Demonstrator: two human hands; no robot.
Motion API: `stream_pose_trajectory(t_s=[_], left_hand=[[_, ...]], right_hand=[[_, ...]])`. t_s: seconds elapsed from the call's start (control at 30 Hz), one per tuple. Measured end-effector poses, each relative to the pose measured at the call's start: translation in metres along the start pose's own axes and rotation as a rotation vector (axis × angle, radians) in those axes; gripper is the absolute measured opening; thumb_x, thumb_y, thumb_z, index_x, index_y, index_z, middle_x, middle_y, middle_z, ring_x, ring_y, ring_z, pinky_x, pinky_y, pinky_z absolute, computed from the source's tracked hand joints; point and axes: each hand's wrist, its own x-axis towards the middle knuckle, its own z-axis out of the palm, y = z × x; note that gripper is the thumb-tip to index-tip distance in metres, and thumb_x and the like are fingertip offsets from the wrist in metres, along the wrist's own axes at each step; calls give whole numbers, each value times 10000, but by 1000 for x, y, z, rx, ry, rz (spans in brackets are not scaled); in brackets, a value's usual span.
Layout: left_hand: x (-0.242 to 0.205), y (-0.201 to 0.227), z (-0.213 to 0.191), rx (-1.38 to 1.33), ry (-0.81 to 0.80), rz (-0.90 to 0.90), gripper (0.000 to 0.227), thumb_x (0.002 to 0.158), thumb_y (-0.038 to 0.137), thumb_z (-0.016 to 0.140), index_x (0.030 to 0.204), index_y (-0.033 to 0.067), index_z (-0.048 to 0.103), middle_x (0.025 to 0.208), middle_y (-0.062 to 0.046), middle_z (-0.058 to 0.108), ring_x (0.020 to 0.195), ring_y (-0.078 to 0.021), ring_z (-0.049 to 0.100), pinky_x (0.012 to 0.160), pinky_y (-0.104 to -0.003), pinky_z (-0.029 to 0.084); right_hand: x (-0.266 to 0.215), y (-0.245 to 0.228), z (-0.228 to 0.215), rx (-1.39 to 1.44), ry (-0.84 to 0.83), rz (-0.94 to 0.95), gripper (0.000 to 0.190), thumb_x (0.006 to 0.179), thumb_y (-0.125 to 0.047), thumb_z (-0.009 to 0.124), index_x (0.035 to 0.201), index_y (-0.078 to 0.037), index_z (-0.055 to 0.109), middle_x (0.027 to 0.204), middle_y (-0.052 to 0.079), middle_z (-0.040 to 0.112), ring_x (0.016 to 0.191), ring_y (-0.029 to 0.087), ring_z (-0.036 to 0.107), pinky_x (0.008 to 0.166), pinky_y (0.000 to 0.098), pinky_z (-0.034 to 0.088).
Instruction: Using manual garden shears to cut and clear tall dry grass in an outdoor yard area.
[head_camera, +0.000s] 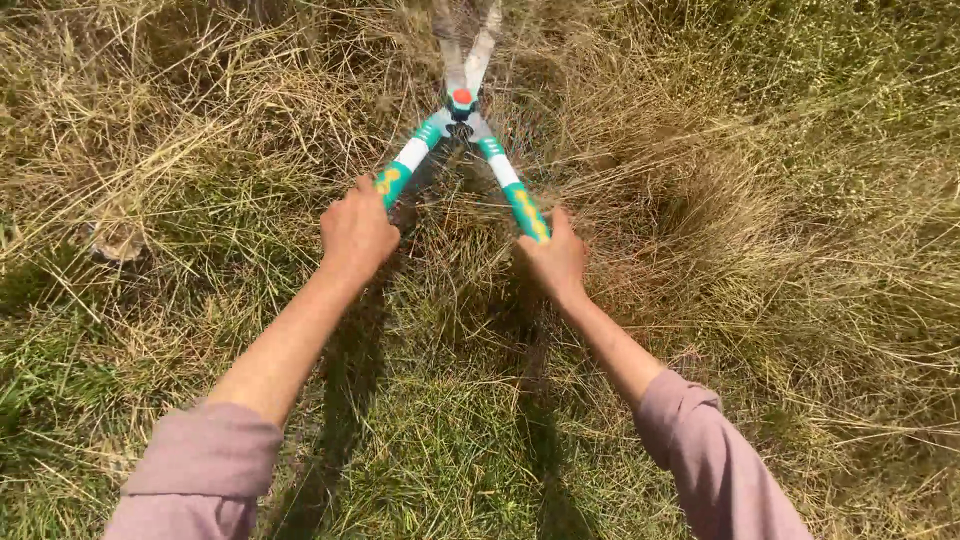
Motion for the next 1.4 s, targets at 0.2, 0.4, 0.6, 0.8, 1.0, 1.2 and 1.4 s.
stream_pose_trajectory(t_s=[0.2,0.4,0.6,0.8,1.0,1.2,1.4], left_hand=[[-85,-89,-37,9,86,-121,580,743,-103,653,1305,-170,529,979,-325,697,802,-500,732,630,-559,607],[-153,-176,-13,-27,93,-306,589,779,-73,605,1347,-177,488,1005,-332,689,824,-496,732,641,-553,607],[-112,-230,75,-100,-123,-412,804,839,233,684,1486,-90,333,1181,-313,644,1049,-526,673,749,-717,512],[-133,-233,49,-185,-128,-444,707,917,170,625,1493,-119,333,1159,-336,672,1066,-496,692,814,-602,586],[-106,-155,60,-327,-61,-450,643,927,140,633,1422,-172,369,1047,-377,667,979,-500,697,668,-570,609],[-130,-174,51,-180,-80,-442,502,941,64,597,1372,-122,419,1056,-330,681,955,-448,727,740,-537,619],[-114,-149,18,-67,-22,-432,504,916,44,627,1348,-138,442,987,-303,671,871,-436,743,656,-532,635]], right_hand=[[-14,-8,42,-161,-210,-150,484,857,-60,675,1305,13,507,1093,356,621,887,412,675,841,545,552],[-48,-51,94,-569,-380,-353,505,932,-182,679,1366,-13,485,1013,294,689,917,403,713,824,514,599],[-47,-10,171,-723,-472,-382,571,922,-371,697,1351,-121,414,1108,257,677,1033,431,698,863,590,579],[-59,-19,143,-950,-273,-347,470,953,-427,648,1219,-55,536,944,178,716,881,317,747,780,455,616],[-82,-67,168,-882,-281,-373,507,968,-454,565,1242,-28,572,822,173,698,768,289,740,695,441,612],[-54,-1,183,-1108,-220,-368,391,959,-427,499,1122,-76,552,828,117,715,794,270,755,709,412,602],[-88,-41,210,-1095,-180,-433,359,1015,-363,450,1138,-43,557,716,92,678,626,201,702,583,352,580]])
